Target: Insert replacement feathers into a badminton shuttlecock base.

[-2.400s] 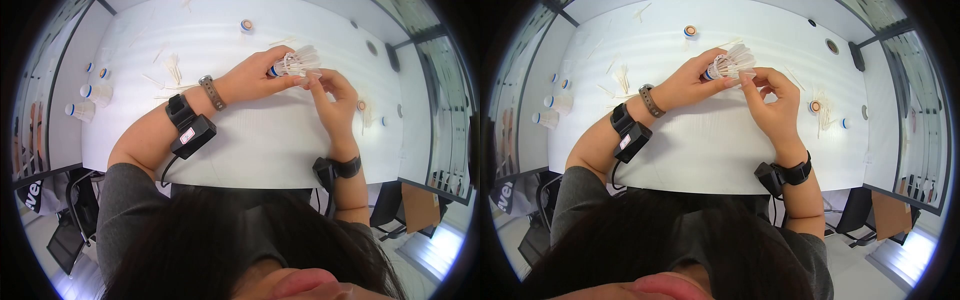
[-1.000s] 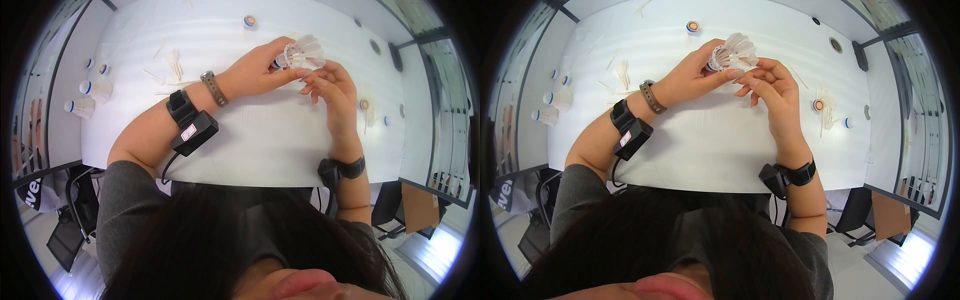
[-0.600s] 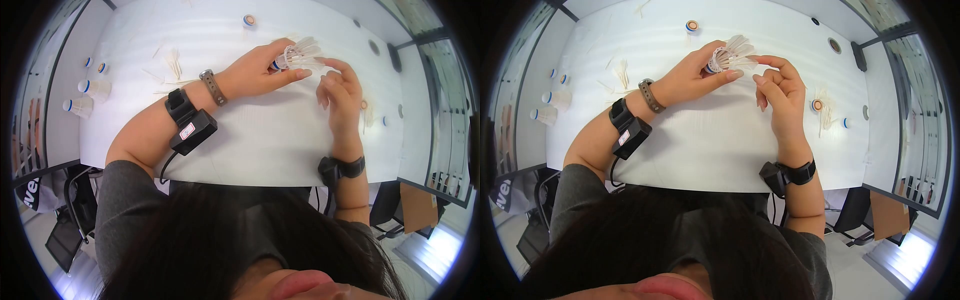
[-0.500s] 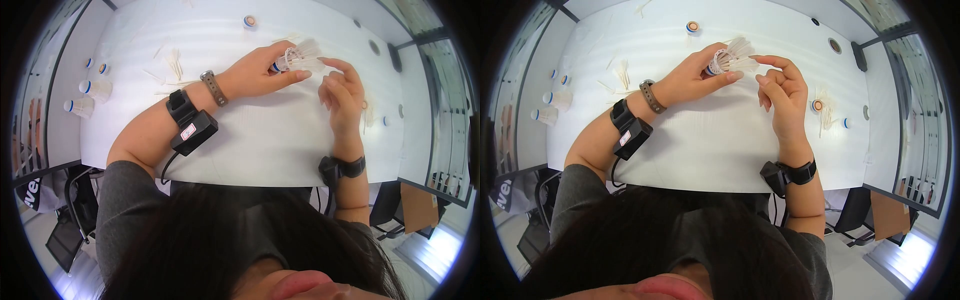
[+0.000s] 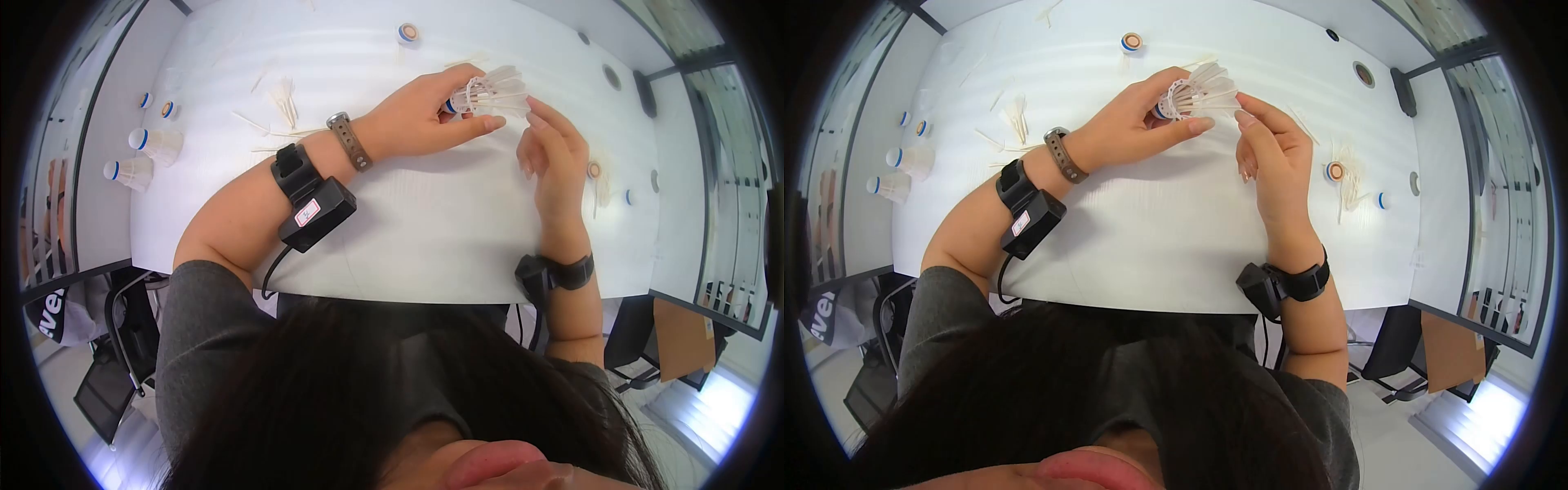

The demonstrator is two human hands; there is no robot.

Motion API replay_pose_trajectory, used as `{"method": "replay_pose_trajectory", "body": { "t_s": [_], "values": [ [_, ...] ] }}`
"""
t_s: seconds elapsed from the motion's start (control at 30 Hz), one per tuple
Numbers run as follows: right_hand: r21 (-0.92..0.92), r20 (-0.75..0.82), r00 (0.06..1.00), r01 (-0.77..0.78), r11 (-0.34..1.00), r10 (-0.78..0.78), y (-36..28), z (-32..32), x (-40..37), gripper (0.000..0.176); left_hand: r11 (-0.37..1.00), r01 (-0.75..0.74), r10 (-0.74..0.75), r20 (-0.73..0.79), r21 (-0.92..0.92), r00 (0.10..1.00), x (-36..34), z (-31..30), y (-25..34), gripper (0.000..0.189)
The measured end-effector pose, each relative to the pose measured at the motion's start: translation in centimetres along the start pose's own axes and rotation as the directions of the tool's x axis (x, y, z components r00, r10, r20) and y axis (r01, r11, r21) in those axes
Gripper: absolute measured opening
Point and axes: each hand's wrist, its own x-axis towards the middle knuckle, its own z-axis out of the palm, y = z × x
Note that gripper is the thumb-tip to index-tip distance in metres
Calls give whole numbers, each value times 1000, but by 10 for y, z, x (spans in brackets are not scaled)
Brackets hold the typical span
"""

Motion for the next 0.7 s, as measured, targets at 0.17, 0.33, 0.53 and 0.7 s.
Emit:
{"method": "replay_pose_trajectory", "body": {
  "t_s": [0.17, 0.33, 0.53, 0.7],
  "values": [
    [67, 68, 997, -40, 997, 35, -1, -3, -1, 30, 1000, -5, 6, 28, -20, 1000, 0, 0, -1, 49],
    [-42, 149, 988, 55, 998, -48, -1, -4, -3, 36, 999, 15, -13, 47, -45, 999, 2, 1, -7, 49],
    [-248, 127, 975, 209, 946, -182, -9, -2, -1, 35, 998, 18, -17, 24, -61, 1000, 1, 0, -6, 49],
    [-367, -5, 968, 232, 901, -251, -4, -6, 6, 29, 996, -93, 93, -127, 7, 988, 0, 5, -10, 54]
  ]
}}
